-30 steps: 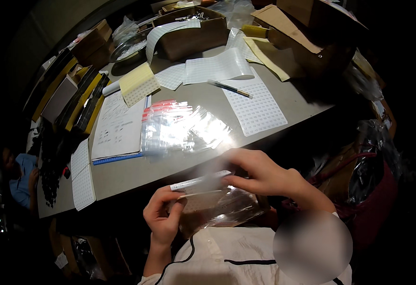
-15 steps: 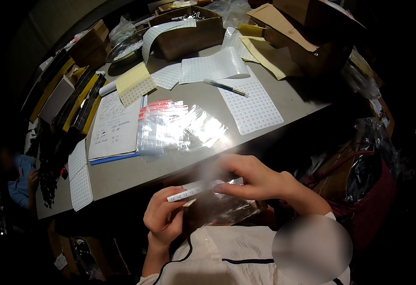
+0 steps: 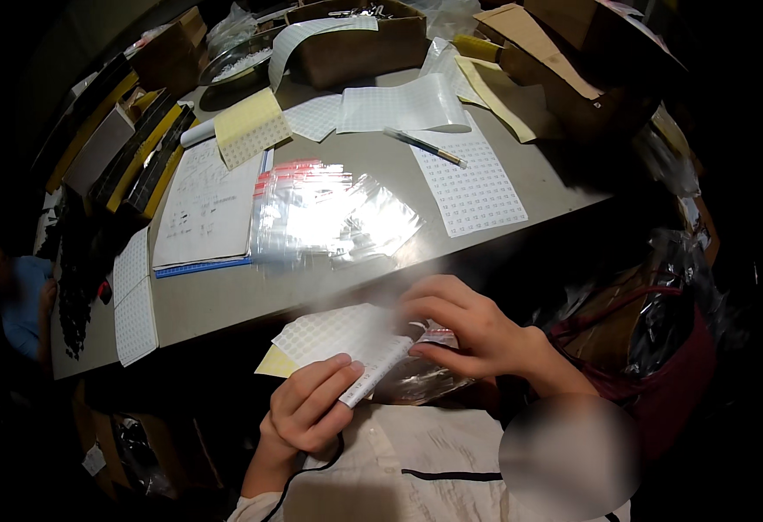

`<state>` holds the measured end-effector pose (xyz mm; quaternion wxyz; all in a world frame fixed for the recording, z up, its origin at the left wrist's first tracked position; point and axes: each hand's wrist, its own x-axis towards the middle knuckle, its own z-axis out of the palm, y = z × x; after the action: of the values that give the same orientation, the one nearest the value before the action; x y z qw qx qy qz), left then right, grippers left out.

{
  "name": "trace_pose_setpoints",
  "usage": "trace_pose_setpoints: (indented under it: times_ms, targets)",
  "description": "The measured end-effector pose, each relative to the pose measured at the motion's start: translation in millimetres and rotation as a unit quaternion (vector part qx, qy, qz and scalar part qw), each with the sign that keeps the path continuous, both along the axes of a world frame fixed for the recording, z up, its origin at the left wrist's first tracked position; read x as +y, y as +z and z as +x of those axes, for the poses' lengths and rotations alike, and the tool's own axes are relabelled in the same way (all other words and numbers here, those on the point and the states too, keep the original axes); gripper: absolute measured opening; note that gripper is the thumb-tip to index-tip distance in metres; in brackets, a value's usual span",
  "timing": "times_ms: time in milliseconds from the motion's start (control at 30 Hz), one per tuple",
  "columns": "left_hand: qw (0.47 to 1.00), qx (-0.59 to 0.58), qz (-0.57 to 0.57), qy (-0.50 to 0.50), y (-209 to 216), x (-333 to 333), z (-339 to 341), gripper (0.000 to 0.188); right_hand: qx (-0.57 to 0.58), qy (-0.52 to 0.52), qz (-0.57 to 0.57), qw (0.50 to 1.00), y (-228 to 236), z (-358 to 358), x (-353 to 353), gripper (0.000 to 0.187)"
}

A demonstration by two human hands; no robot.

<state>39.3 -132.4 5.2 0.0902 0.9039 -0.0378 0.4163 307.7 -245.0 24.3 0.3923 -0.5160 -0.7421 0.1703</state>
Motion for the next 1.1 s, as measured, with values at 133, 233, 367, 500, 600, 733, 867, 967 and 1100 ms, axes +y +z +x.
trace_pose_setpoints:
  times_ms: [133, 233, 367, 500, 600, 733, 867, 967, 1100]
  targets:
    - [1.0, 0.0, -0.007, 0.004, 0, -2, 1, 0.015, -0.012, -0.003, 0.008, 1.0, 2, -1, -1, 0.033]
    - [0.998, 0.011, -0.062, 0.009, -4, 0, 0, 0.012, -0.038, 0.026, 0.006, 0.999, 4, 0, 1, 0.028]
    - [0.995, -0.011, -0.097, 0.019, -12, 2, 0, 0.013, -0.033, 0.036, -0.024, 0.999, 6, -3, 3, 0.023]
    - [0.987, -0.02, -0.153, 0.03, -12, 0, -2, 0.022, -0.039, 0.038, -0.061, 0.997, 5, -6, 7, 0.022]
    - [0.974, -0.033, -0.222, 0.035, -6, 0, -1, 0.026, -0.026, 0.052, -0.106, 0.993, 11, -5, 11, 0.022]
    - [0.945, -0.032, -0.324, 0.018, 11, 3, -2, 0.03, 0.001, 0.085, -0.159, 0.984, 35, -3, 18, 0.022]
    - [0.893, -0.017, -0.45, 0.023, 23, 0, -6, 0.027, 0.056, 0.082, -0.178, 0.979, 41, -1, 24, 0.019]
    - [0.847, -0.017, -0.531, 0.023, 25, 0, -7, 0.02, 0.018, 0.055, -0.141, 0.988, 46, -3, 26, 0.02]
    - [0.803, -0.036, -0.594, 0.038, 12, -3, 2, 0.014, -0.071, -0.017, -0.045, 0.996, 38, -10, 23, 0.022]
